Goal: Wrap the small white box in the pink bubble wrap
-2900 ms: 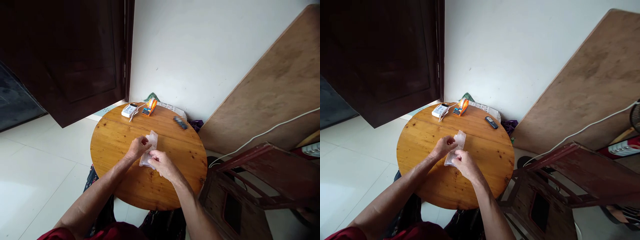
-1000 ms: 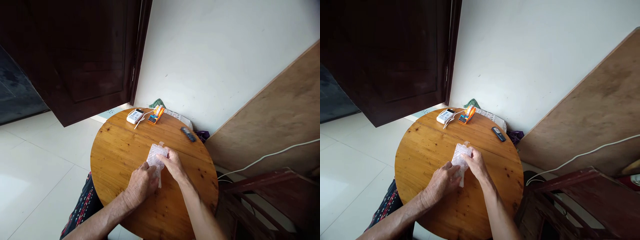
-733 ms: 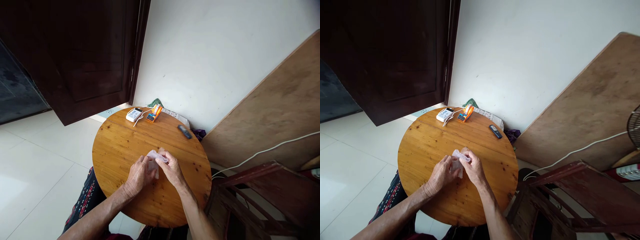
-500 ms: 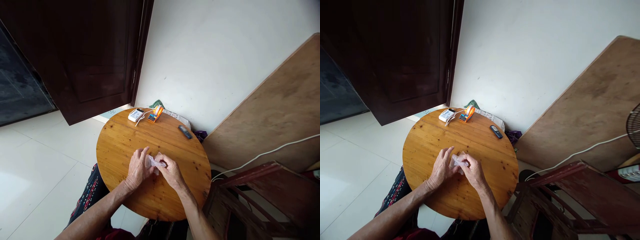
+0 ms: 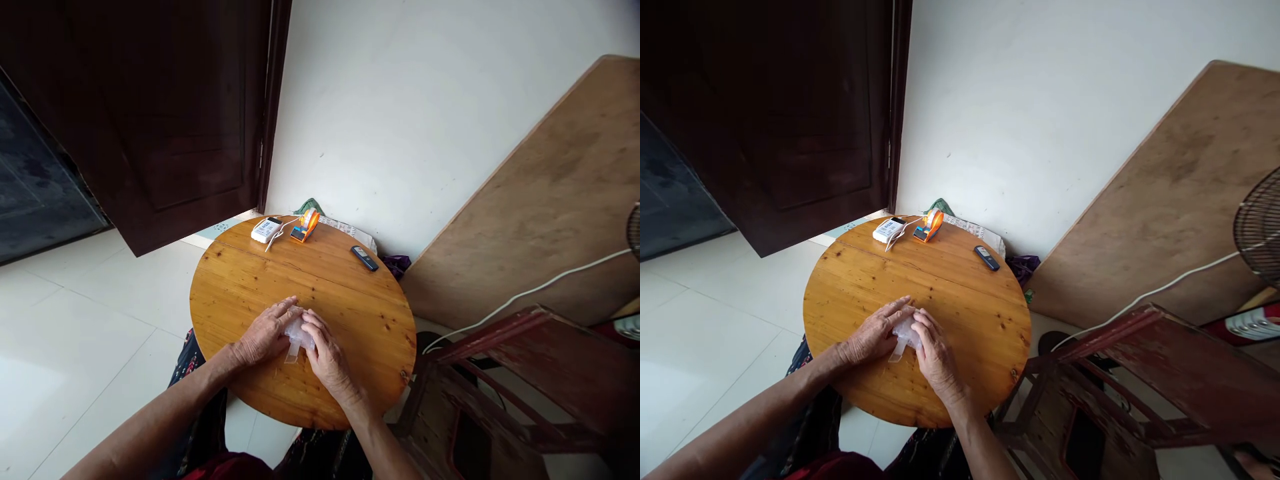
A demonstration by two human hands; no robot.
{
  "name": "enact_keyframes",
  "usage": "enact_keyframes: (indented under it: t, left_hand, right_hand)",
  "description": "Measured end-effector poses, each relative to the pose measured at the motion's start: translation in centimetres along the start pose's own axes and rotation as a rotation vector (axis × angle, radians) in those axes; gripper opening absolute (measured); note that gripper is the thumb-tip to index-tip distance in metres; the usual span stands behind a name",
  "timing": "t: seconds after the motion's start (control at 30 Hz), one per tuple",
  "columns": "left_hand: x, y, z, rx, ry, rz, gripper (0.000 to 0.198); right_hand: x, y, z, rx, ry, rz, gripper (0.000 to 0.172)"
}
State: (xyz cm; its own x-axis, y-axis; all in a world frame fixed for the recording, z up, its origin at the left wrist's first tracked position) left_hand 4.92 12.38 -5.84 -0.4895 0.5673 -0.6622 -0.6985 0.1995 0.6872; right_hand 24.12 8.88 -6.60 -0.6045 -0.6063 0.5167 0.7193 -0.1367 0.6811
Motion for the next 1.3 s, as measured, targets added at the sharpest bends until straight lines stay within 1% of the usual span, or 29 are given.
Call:
enact_keyframes:
  t: [0.07, 0.13, 0.17, 0.23, 0.27, 0.33, 0.37, 0.43, 0.5, 0.57, 0.63, 0.73, 0.8, 0.93, 1.03, 1.13, 1.2, 1.3]
  left_hand:
    - [-0.3, -0.1, 0.6, -0.034, 0.025, -0.033, 0.065]
    - [-0.7, 0.1, 1.2, -0.055, 0.047, -0.114, 0.055]
    - [-0.8, 0.3, 1.4, -0.055, 0.072, -0.155, 0.048]
    - [-1.1, 0.8, 1.8, -0.023, 0.163, -0.19, 0.035]
    - [-1.1, 1.1, 1.9, -0.013, 0.222, -0.172, 0.03]
    - [-1.1, 1.4, 2.0, -0.008, 0.297, -0.124, 0.032]
    - [-1.1, 1.4, 2.0, -0.007, 0.305, -0.14, 0.034]
    - [-0.8, 1.3, 1.9, 0.007, 0.301, -0.306, 0.032]
    - [-0.6, 1.1, 1.9, 0.037, 0.31, -0.545, 0.04]
    - [-0.3, 0.8, 2.0, 0.036, 0.337, -0.706, 0.049]
    - [-0.1, 0.5, 2.2, 0.026, 0.351, -0.78, 0.05]
    - [-0.1, 0.1, 2.7, 0.021, 0.354, -0.83, 0.053]
    - [-0.1, -0.2, 3.0, 0.013, 0.35, -0.874, 0.055]
    - [0.2, -0.9, 3.3, 0.005, 0.381, -1.032, 0.063]
    - [0.6, -1.3, 3.3, -0.014, 0.43, -1.021, 0.065]
    - [1.0, -1.5, 3.3, -0.021, 0.47, -0.98, 0.06]
    - [1.2, -1.5, 3.3, -0.009, 0.476, -0.982, 0.057]
    - [1.4, -1.7, 3.4, -0.001, 0.465, -0.986, 0.055]
  right_hand:
    - [0.0, 0.3, 0.8, -0.015, -0.032, 0.031, 0.039]
    - [0.1, 1.1, 1.6, -0.017, -0.111, 0.11, 0.032]
    - [0.3, 1.5, 2.1, 0.006, -0.175, 0.17, 0.028]
    - [0.4, 2.3, 2.8, 0.107, -0.333, 0.344, 0.025]
    - [0.3, 2.5, 3.1, 0.162, -0.421, 0.447, 0.027]
    - [0.0, 2.6, 3.4, 0.228, -0.588, 0.624, 0.035]
    - [-0.2, 2.5, 3.6, 0.225, -0.653, 0.672, 0.039]
    - [-0.7, 2.1, 3.8, 0.165, -0.712, 0.661, 0.041]
    - [-0.9, 1.6, 4.1, 0.098, -0.678, 0.581, 0.039]
    - [-0.8, 1.4, 4.3, 0.048, -0.641, 0.53, 0.04]
    - [-0.6, 1.5, 4.4, 0.049, -0.644, 0.569, 0.042]
    - [-0.3, 1.7, 4.3, 0.098, -0.631, 0.663, 0.046]
    - [-0.3, 1.8, 4.1, 0.112, -0.598, 0.63, 0.049]
    - [-0.6, 2.1, 4.0, 0.122, -0.564, 0.514, 0.041]
    - [-0.8, 2.6, 4.5, 0.154, -0.545, 0.457, 0.036]
    - [-1.2, 2.9, 5.2, 0.171, -0.489, 0.422, 0.032]
    - [-1.7, 2.7, 5.8, 0.157, -0.471, 0.417, 0.031]
    - [-2.4, 1.7, 6.6, 0.092, -0.525, 0.388, 0.028]
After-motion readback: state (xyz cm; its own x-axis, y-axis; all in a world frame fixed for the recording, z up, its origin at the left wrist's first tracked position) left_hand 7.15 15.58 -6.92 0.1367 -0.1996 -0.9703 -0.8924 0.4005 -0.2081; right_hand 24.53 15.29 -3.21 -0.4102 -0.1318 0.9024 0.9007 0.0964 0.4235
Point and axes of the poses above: each hand's wrist, its own z-axis towards the middle knuckle, its own y-axis out of the back of the hand, x = y × z, the point moved 1 cm from there along z, towards the middle knuckle, and after that the axes turned 1 degree about y, right-handed, at the moved point
